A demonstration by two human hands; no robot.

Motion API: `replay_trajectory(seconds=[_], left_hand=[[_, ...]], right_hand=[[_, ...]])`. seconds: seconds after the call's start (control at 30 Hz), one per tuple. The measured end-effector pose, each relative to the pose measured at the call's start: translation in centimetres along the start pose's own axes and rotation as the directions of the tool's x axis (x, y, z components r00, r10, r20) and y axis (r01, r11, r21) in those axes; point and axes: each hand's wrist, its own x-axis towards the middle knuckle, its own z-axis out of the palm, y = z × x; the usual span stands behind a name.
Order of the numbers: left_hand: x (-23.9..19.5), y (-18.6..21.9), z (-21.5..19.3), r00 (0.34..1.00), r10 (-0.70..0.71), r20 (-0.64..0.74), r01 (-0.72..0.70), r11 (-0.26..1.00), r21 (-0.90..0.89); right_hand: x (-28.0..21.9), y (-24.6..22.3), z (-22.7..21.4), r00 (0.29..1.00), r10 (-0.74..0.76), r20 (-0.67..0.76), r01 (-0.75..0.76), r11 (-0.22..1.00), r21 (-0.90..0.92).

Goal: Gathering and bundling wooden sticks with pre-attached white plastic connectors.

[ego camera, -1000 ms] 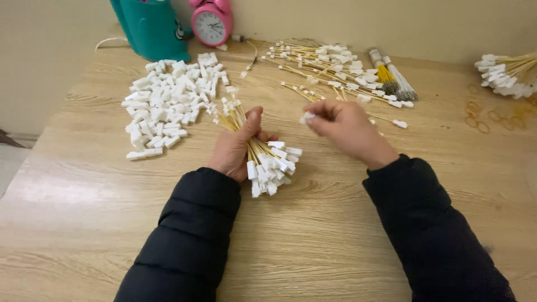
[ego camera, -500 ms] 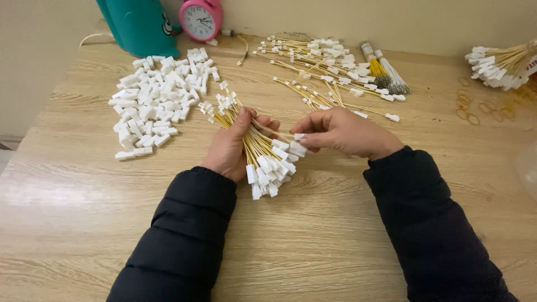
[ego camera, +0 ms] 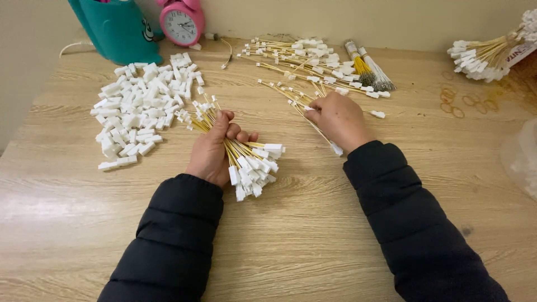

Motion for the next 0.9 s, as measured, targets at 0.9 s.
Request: replay_trajectory(seconds=[0.9], left_hand=[[-0.5,0.8,0.3,0.998,-0.057,-0.008,0.058,0.997,0.045]], right_hand=[[-3.0,10.6,-5.2,0.888,0.457,0.053,-0.450,0.839,0.308]])
